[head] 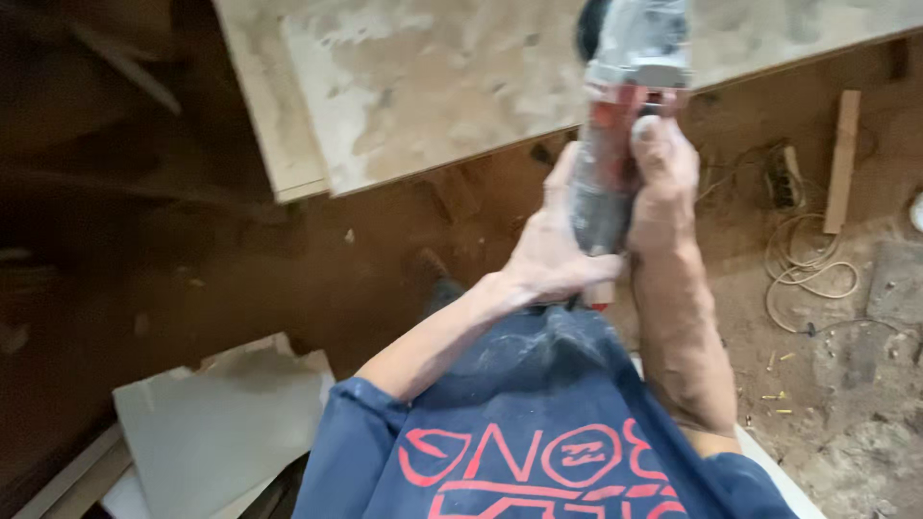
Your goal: The person hammers nails into a large white panel, then uses a scraper to clean the edge. They flip the panel over and use an angle grinder to smooth the surface, producing sparks.
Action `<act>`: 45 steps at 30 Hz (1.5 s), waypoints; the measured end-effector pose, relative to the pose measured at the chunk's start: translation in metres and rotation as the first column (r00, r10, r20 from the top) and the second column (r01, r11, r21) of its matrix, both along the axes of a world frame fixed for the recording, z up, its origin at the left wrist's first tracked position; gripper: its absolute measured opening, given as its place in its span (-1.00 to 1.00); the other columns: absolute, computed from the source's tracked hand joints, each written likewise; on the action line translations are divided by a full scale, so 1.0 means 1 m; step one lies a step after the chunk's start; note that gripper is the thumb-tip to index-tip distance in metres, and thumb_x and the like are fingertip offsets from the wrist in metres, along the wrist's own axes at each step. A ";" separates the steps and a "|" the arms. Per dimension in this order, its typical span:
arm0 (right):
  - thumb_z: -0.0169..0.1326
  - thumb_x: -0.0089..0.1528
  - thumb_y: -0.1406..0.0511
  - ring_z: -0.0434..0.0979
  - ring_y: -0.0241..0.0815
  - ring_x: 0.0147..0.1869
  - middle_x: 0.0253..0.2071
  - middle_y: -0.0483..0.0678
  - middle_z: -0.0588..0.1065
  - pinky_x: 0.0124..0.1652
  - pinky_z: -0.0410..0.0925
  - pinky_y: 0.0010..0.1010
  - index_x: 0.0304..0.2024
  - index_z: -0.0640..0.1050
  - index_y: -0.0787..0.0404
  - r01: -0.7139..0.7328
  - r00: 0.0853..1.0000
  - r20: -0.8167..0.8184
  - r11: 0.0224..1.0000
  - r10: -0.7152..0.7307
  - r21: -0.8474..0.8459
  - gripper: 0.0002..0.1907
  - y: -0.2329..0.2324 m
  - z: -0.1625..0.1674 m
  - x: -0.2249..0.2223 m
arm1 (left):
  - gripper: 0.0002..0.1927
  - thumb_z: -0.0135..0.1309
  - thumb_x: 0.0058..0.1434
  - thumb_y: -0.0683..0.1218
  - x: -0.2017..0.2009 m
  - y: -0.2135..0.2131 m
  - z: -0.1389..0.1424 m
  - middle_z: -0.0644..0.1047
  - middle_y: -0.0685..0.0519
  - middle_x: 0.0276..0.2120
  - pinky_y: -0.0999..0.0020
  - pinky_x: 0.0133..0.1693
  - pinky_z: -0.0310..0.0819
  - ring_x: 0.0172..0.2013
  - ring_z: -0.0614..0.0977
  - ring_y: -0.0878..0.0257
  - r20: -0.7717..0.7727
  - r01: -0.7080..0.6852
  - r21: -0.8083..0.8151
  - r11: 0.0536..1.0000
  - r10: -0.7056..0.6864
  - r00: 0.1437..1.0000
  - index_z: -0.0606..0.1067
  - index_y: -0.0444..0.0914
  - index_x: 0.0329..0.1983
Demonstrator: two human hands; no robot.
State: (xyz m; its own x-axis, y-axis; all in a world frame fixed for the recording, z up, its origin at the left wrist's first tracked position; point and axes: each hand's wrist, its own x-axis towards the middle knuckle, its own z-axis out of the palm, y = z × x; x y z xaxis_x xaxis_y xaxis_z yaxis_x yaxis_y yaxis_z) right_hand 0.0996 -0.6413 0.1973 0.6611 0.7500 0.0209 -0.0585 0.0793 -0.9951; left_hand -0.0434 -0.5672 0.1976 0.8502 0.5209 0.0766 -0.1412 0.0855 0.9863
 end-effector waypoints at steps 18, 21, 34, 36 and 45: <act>-0.01 0.31 -0.29 0.50 -0.31 -0.03 -0.07 -0.12 0.56 0.01 0.41 -0.36 0.13 0.57 0.37 -0.105 0.994 -0.063 0.955 0.090 -0.279 -0.13 0.097 -0.059 -0.010 | 0.35 0.31 -0.10 -0.01 -0.017 0.043 -0.058 0.56 -0.37 -0.03 0.10 0.06 0.57 -0.02 0.67 -0.21 -0.381 -0.206 -0.065 0.976 0.167 0.910 -0.33 -0.22 0.57; 0.01 0.30 -0.27 0.54 -0.32 -0.03 -0.07 -0.13 0.58 -0.01 0.44 -0.39 0.13 0.57 0.32 -0.192 0.980 -0.102 0.936 0.169 -0.294 -0.19 0.110 -0.063 -0.001 | 0.34 0.28 -0.09 -0.04 -0.004 0.037 -0.074 0.58 -0.35 -0.05 0.11 0.04 0.59 -0.04 0.69 -0.21 -0.333 -0.288 -0.055 0.956 0.254 0.908 -0.35 -0.27 0.58; 0.39 -0.03 0.08 0.63 -0.18 -0.02 -0.07 0.05 0.61 0.01 0.45 -0.36 0.06 0.50 0.33 -0.077 0.897 0.178 0.539 0.405 -0.839 -0.28 0.156 -0.063 -0.112 | -0.53 0.01 0.10 0.32 -0.160 0.178 -0.079 0.65 -0.12 -0.24 -0.08 -0.20 0.58 -0.25 0.69 -0.14 -0.829 0.238 0.291 0.927 0.120 0.547 0.64 0.01 -0.09; 0.39 -0.03 0.07 0.63 -0.14 0.01 -0.03 0.08 0.60 0.03 0.45 -0.36 0.12 0.46 0.36 -0.115 0.893 0.139 0.515 0.429 -0.850 -0.21 0.161 -0.070 -0.137 | -0.78 0.02 0.37 0.00 -0.190 0.228 -0.100 0.66 -0.12 -0.32 0.07 -0.32 0.60 -0.36 0.70 0.02 -0.538 -0.083 0.553 0.829 0.432 0.724 0.64 -0.15 -0.19; 0.37 -0.01 0.04 0.63 -0.10 0.05 -0.01 0.11 0.59 0.07 0.43 -0.34 0.17 0.43 0.36 -0.085 0.887 0.151 0.477 0.437 -0.875 -0.17 0.179 -0.091 -0.182 | -0.73 -0.13 0.44 -0.13 -0.131 0.329 -0.212 0.58 -0.19 -0.10 -0.07 0.07 0.44 -0.05 0.62 -0.04 -0.781 0.599 0.624 0.502 0.426 0.456 0.57 -0.13 0.07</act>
